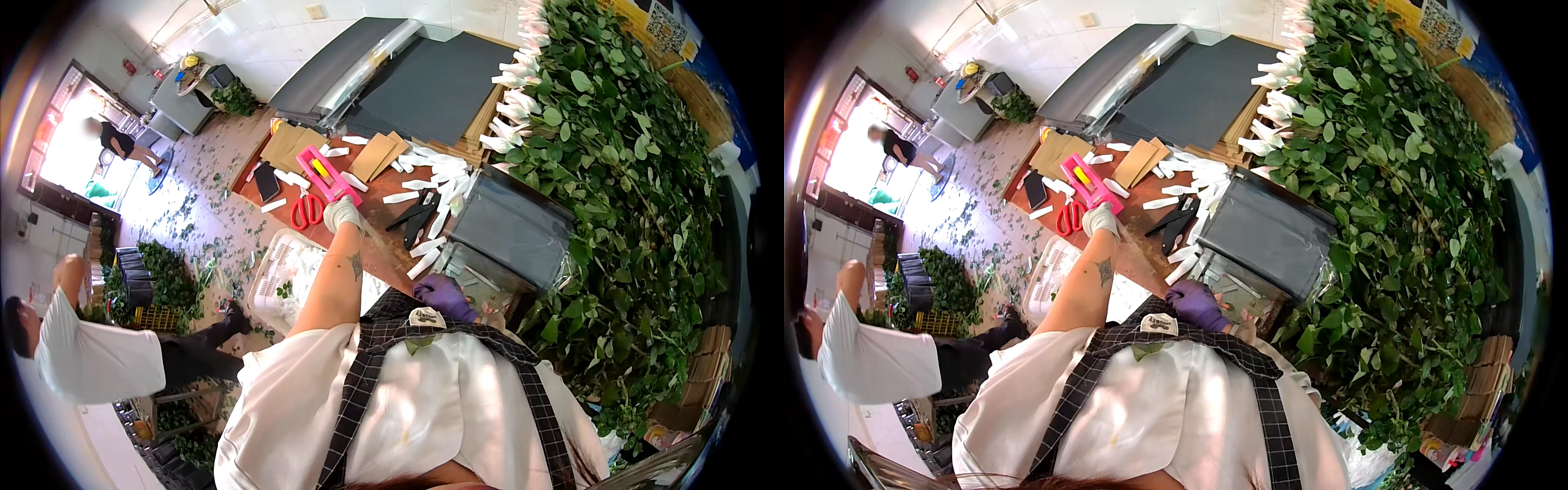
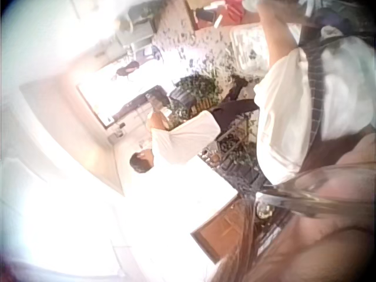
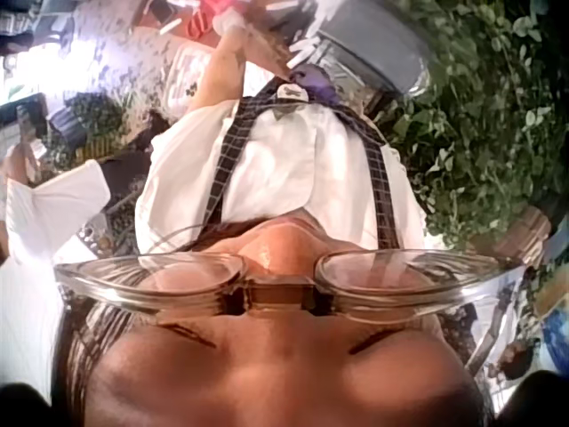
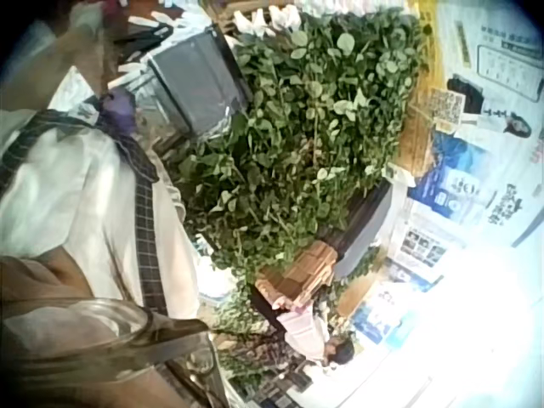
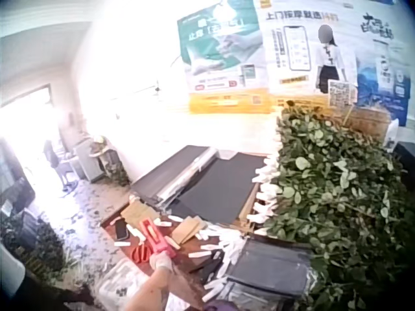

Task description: The person places roses into a gray sleeve, secures them with tape, and then uses a machine to wrap the stems in plastic film.

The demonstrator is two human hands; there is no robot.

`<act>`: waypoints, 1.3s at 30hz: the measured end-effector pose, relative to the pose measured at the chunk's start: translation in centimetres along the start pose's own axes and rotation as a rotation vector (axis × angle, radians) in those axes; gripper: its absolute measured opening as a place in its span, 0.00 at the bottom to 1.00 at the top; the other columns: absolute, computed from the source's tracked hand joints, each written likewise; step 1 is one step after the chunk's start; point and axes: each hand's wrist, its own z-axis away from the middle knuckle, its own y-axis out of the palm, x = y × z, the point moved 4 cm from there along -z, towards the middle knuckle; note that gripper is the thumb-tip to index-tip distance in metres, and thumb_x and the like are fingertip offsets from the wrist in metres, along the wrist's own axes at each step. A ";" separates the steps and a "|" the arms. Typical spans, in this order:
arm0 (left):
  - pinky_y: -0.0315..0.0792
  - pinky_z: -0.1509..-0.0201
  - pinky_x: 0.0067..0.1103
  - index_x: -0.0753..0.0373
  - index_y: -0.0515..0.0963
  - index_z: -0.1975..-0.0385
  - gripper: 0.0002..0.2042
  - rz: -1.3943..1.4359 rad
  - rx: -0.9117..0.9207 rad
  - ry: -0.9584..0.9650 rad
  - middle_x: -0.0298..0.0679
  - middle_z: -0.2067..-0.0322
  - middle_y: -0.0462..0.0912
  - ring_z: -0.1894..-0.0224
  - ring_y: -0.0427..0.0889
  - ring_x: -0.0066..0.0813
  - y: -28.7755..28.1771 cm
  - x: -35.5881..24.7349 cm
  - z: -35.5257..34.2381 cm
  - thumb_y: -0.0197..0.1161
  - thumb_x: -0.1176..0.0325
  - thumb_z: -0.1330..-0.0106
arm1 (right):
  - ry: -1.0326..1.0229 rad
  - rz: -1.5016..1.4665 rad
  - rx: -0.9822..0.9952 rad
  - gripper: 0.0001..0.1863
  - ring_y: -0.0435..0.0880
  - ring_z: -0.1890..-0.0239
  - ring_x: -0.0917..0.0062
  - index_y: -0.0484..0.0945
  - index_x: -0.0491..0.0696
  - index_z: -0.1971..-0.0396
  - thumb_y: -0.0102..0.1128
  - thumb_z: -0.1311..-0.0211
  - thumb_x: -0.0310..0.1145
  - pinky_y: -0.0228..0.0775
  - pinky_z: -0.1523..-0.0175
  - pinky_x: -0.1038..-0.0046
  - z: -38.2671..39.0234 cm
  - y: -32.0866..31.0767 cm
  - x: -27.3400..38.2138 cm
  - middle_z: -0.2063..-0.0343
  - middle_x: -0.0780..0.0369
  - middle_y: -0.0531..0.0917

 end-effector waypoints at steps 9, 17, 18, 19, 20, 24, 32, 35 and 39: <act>0.75 0.65 0.28 0.65 0.82 0.68 0.19 0.293 0.109 -0.159 0.42 0.72 0.84 0.70 0.82 0.28 1.4 1.1 -1.4 0.75 0.58 0.56 | 0.079 0.007 0.072 0.14 0.83 0.69 0.62 0.82 0.44 0.71 0.58 0.43 0.40 0.73 0.59 0.65 -0.3 0.5 -0.8 0.72 0.52 0.83; 0.64 0.80 0.21 0.60 0.80 0.72 0.09 0.803 0.528 -0.165 0.31 0.81 0.74 0.84 0.69 0.21 2.2 1.9 -0.9 0.71 0.64 0.44 | 0.054 -0.047 0.078 0.13 0.81 0.72 0.68 0.82 0.42 0.72 0.60 0.43 0.39 0.72 0.62 0.69 0.8 -1.6 -0.6 0.75 0.55 0.83; 0.61 0.82 0.19 0.61 0.80 0.71 0.08 0.854 0.615 -0.193 0.28 0.82 0.72 0.85 0.67 0.19 1.3 2.6 -0.7 0.70 0.64 0.42 | 0.009 -0.133 0.020 0.11 0.80 0.74 0.74 0.82 0.42 0.71 0.61 0.43 0.35 0.72 0.64 0.73 1.6 -2.1 0.2 0.76 0.59 0.83; 0.58 0.85 0.17 0.61 0.80 0.69 0.08 0.908 0.710 -0.229 0.26 0.83 0.70 0.86 0.65 0.17 0.8 3.2 -0.3 0.68 0.64 0.39 | -0.017 -0.088 0.023 0.09 0.80 0.74 0.76 0.81 0.42 0.70 0.61 0.43 0.33 0.72 0.65 0.74 1.9 -2.1 -0.3 0.76 0.60 0.83; 0.61 0.84 0.13 0.59 0.79 0.68 0.13 0.885 0.791 -0.254 0.25 0.85 0.68 0.86 0.64 0.15 0.2 3.7 -0.2 0.67 0.55 0.38 | -0.043 -0.043 0.026 0.08 0.79 0.74 0.78 0.81 0.42 0.70 0.60 0.43 0.32 0.72 0.66 0.75 2.0 -2.0 -0.7 0.76 0.61 0.83; 0.69 0.83 0.10 0.57 0.79 0.66 0.21 1.186 0.985 -0.470 0.24 0.85 0.72 0.86 0.68 0.13 -1.5 5.2 0.5 0.67 0.44 0.44 | -0.134 0.024 0.029 0.06 0.78 0.72 0.83 0.81 0.41 0.68 0.58 0.43 0.27 0.72 0.66 0.78 1.7 -1.7 -0.7 0.73 0.62 0.83; 0.53 0.86 0.12 0.57 0.78 0.74 0.15 1.063 0.732 -0.270 0.24 0.86 0.68 0.89 0.60 0.12 -3.2 4.7 -0.2 0.69 0.52 0.41 | -0.151 -0.178 0.090 0.06 0.80 0.64 0.80 0.80 0.41 0.66 0.58 0.44 0.23 0.73 0.57 0.77 2.3 -2.2 -0.9 0.66 0.61 0.83; 0.51 0.86 0.13 0.58 0.79 0.74 0.14 0.961 0.716 -0.277 0.24 0.87 0.67 0.90 0.59 0.13 -3.1 2.8 -0.7 0.68 0.54 0.40 | -0.101 -0.473 0.203 0.08 0.80 0.64 0.79 0.79 0.41 0.66 0.60 0.48 0.20 0.73 0.56 0.77 2.5 -1.6 -0.9 0.66 0.61 0.83; 0.52 0.87 0.14 0.56 0.79 0.78 0.13 0.698 0.706 -0.245 0.25 0.88 0.68 0.91 0.59 0.14 -3.1 2.6 -2.2 0.70 0.54 0.42 | -0.278 -0.411 0.421 0.12 0.79 0.56 0.77 0.76 0.41 0.62 0.57 0.48 0.14 0.71 0.49 0.74 1.7 -1.3 -0.6 0.61 0.60 0.81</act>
